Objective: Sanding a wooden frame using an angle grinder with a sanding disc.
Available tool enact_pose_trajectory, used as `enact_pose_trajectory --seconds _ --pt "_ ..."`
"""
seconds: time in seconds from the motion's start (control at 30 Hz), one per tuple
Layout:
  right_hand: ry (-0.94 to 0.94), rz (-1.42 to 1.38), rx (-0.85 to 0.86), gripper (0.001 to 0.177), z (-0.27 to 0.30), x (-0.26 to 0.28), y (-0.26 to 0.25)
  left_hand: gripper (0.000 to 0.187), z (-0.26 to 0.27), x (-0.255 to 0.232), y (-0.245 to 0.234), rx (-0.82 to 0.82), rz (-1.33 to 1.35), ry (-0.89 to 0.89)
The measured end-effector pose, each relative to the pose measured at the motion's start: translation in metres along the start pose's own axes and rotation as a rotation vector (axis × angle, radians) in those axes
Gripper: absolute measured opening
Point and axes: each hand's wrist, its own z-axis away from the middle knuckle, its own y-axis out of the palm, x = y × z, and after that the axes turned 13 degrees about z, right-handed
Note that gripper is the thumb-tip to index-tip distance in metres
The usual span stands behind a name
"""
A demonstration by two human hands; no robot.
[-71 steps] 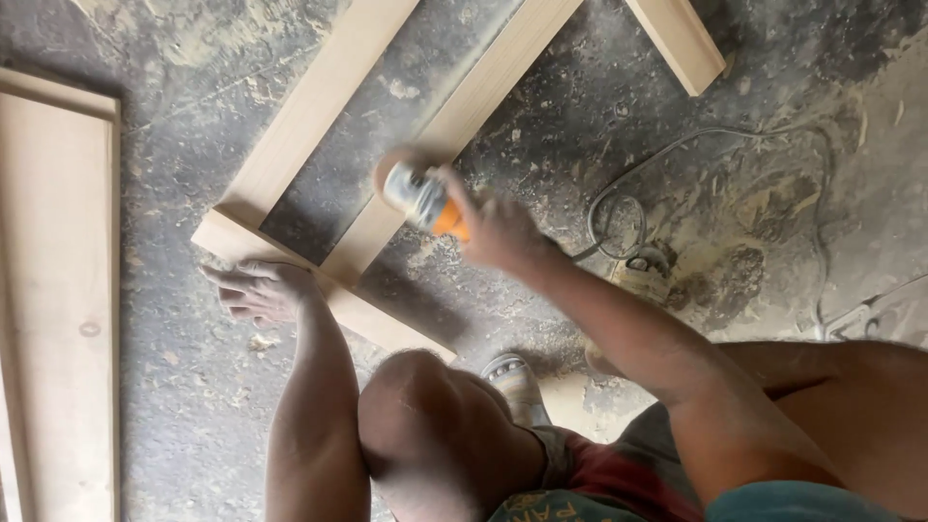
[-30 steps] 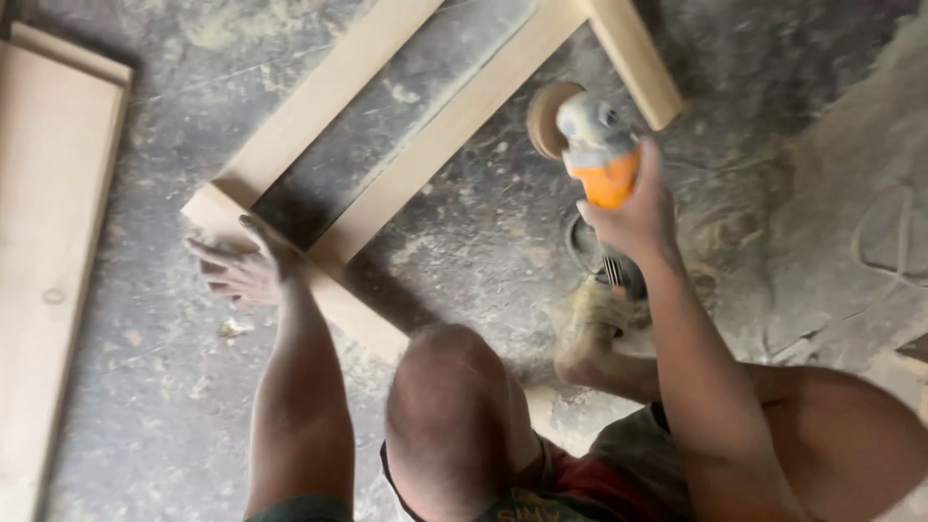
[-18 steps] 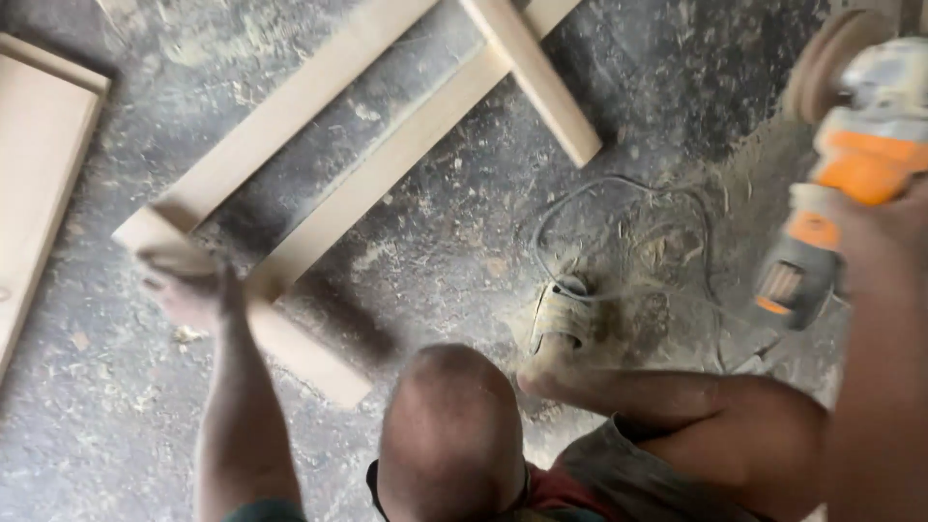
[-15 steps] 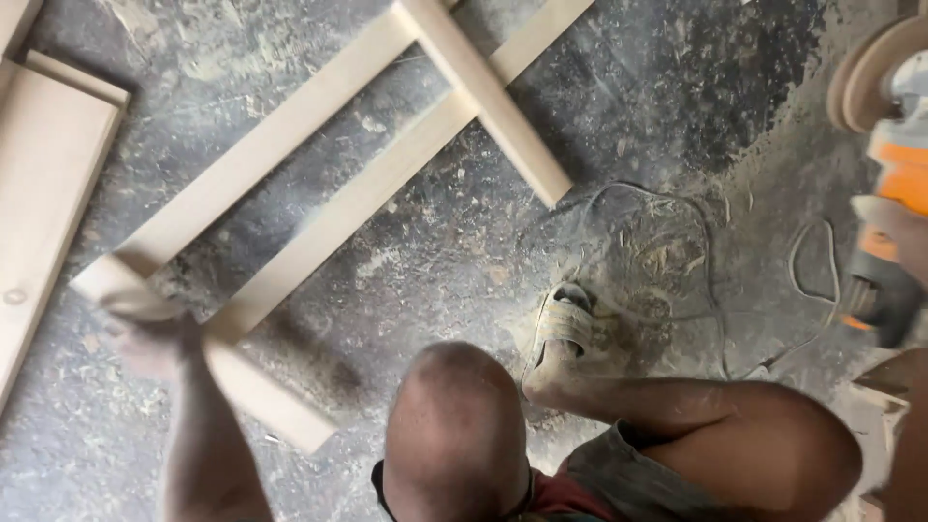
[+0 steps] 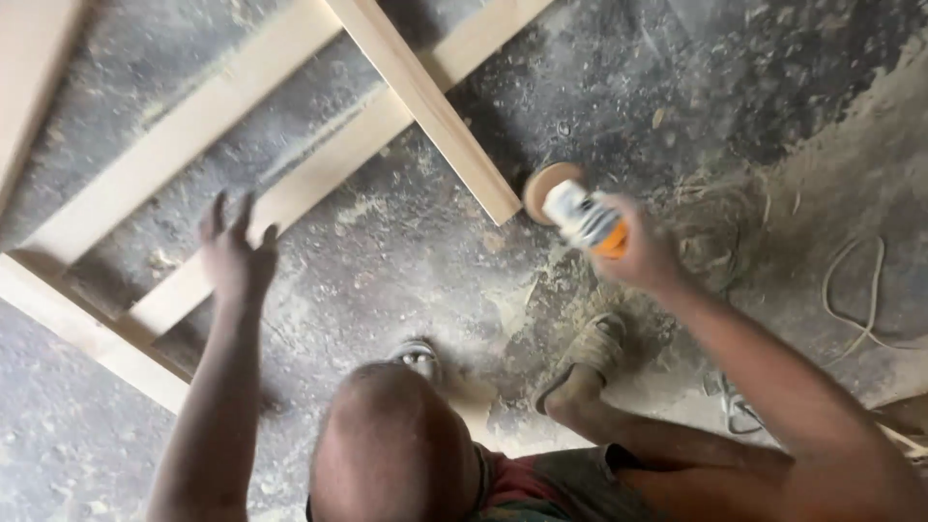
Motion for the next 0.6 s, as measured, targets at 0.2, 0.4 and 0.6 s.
enact_pose_trajectory --seconds 0.2,0.4,0.6 --pt "-0.244 0.447 -0.005 0.064 0.035 -0.028 0.098 0.070 -0.033 -0.104 0.062 0.263 0.019 0.031" --pt "-0.458 0.398 -0.096 0.078 0.037 -0.040 0.108 0.084 -0.036 -0.090 0.089 0.384 -0.109 -0.043" --pt "-0.381 0.418 -0.045 0.069 0.023 -0.076 0.078 0.082 -0.039 -0.069 0.100 0.409 -0.121 -0.064"
